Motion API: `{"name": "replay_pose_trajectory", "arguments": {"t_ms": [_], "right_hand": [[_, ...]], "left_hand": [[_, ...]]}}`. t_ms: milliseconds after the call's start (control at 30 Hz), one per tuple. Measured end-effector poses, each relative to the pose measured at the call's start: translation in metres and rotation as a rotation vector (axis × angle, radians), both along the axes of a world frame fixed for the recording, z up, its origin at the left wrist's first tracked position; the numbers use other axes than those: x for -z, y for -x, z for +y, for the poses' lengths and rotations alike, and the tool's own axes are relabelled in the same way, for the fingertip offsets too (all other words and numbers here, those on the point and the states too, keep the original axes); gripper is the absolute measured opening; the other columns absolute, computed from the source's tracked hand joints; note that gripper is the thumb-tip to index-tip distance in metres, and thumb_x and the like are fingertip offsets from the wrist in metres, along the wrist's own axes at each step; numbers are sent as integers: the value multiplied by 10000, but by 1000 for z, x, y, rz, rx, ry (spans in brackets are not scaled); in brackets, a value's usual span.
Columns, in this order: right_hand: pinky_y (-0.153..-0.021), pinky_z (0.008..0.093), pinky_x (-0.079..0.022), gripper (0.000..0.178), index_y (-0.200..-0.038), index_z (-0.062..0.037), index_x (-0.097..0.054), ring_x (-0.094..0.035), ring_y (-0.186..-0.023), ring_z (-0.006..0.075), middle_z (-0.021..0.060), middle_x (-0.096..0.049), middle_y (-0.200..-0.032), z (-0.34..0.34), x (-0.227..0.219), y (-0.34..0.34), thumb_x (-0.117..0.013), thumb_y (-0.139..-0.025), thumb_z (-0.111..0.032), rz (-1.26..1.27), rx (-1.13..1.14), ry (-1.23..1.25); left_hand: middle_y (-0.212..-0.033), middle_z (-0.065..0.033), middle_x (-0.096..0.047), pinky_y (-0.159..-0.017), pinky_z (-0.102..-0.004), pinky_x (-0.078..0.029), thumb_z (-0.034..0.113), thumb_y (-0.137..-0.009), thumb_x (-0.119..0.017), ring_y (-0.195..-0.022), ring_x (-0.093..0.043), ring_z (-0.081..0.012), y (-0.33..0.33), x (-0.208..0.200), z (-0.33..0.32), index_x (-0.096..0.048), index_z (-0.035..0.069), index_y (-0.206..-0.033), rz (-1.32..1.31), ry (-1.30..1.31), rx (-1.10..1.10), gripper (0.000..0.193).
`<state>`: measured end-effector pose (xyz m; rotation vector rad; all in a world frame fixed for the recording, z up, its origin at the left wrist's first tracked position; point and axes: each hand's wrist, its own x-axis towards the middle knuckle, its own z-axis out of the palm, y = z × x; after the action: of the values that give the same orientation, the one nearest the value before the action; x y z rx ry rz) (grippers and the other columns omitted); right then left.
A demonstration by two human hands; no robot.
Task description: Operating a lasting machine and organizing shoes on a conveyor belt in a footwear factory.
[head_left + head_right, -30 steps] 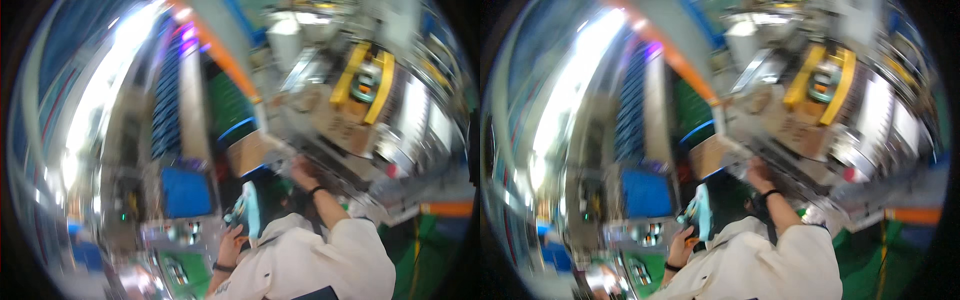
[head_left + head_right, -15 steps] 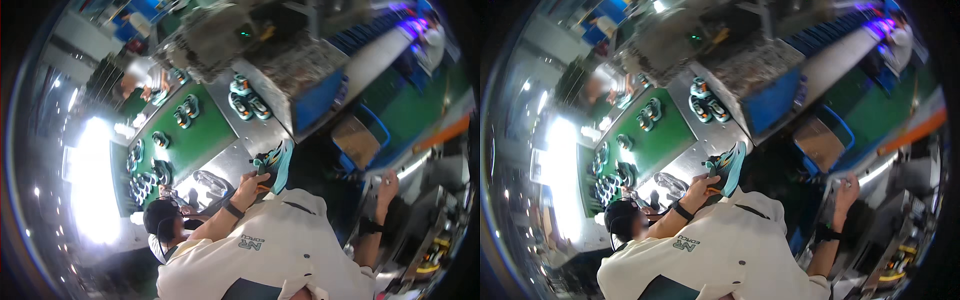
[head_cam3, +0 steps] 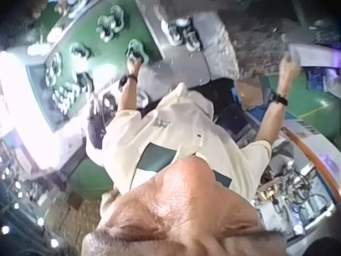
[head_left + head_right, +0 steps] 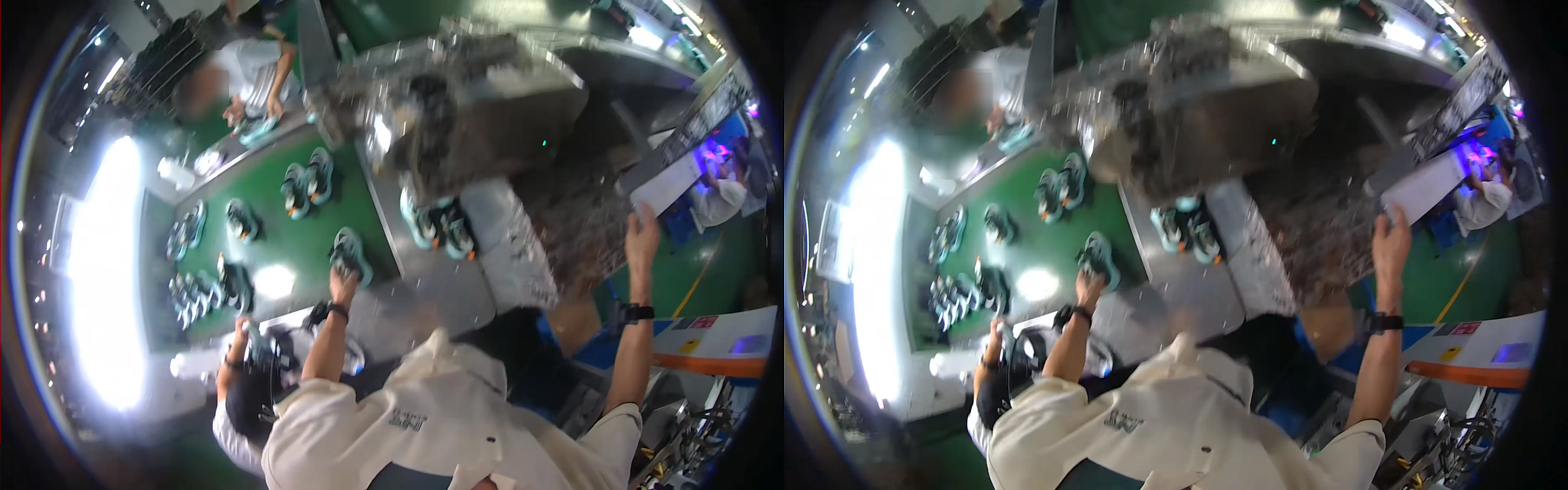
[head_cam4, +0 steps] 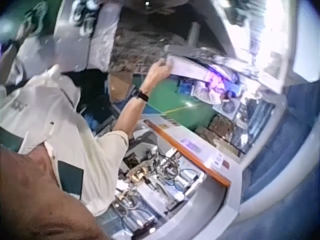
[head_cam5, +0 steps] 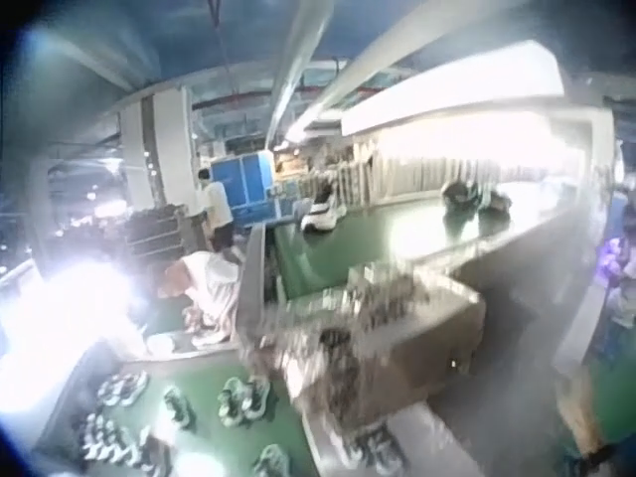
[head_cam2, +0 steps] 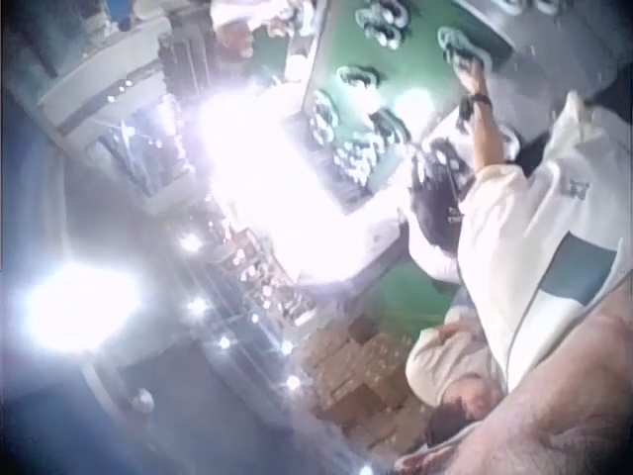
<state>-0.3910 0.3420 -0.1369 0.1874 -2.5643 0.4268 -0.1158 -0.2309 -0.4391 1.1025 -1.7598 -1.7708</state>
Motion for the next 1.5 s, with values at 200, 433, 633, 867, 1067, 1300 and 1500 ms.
{"name": "replay_pose_trajectory", "arguments": {"t_ms": [200,433,633,867,1067,1300,1500], "right_hand": [[-976,472,-419,390,-1268,43,-524,-529,-1148,432,262,-582,-1218,-52,28,32,-554,-920,-132,-141,129,-62],[-964,473,-415,443,-1257,13,-511,-532,-1114,406,217,-580,-1188,-42,21,20,-604,-845,-121,-61,268,-98],[-1010,477,-387,419,-1216,-8,-549,-527,-1150,372,193,-583,-1207,-54,-3,27,-626,-823,-132,-169,247,86],[-1059,471,-338,442,-1237,29,-515,-488,-1219,332,187,-553,-1259,-53,-20,31,-615,-860,-181,-219,201,154],[-896,436,-362,283,-1047,53,-580,-527,-963,291,164,-584,-1012,-42,-2,17,-544,-837,-134,19,250,86],[-1095,492,-288,633,-1349,9,-417,-439,-1241,364,220,-491,-1292,-36,15,-13,-670,-817,-222,49,56,525],[-1138,435,-330,972,-1423,-35,-340,-391,-1334,354,194,-431,-1383,7,-161,-185,-844,-603,-166,652,-283,439]], "left_hand": [[-1402,-250,-462,-1067,-389,-379,224,-857,-721,-1301,-459,-316,45,-64,-192,-318,-110,-1404,132,343,-45,756],[-1290,-126,-599,-1020,-330,-394,361,-935,-631,-1211,-530,-219,288,-492,-155,-517,21,-1353,430,1083,359,551],[-1311,-202,-568,-1013,-338,-405,571,-848,-661,-1215,-528,-269,491,-548,-113,-466,-106,-1343,-186,1186,647,861],[-1359,-333,-467,-1069,-430,-365,553,-731,-755,-1280,-463,-418,601,-530,-188,-373,-198,-1342,-235,1135,880,1041],[-1442,-293,-396,-1115,-421,-311,308,-737,-750,-1351,-383,-397,550,-525,-80,-273,-95,-1448,-215,1770,531,947],[-1431,-251,-427,-1106,-473,-322,113,-706,-746,-1333,-396,-418,369,-593,118,-313,-8,-1459,296,2138,691,877],[-1362,-273,-473,-1047,-500,-396,168,-711,-741,-1237,-476,-470,175,-595,289,-395,-32,-1383,875,1994,1248,782]]}}
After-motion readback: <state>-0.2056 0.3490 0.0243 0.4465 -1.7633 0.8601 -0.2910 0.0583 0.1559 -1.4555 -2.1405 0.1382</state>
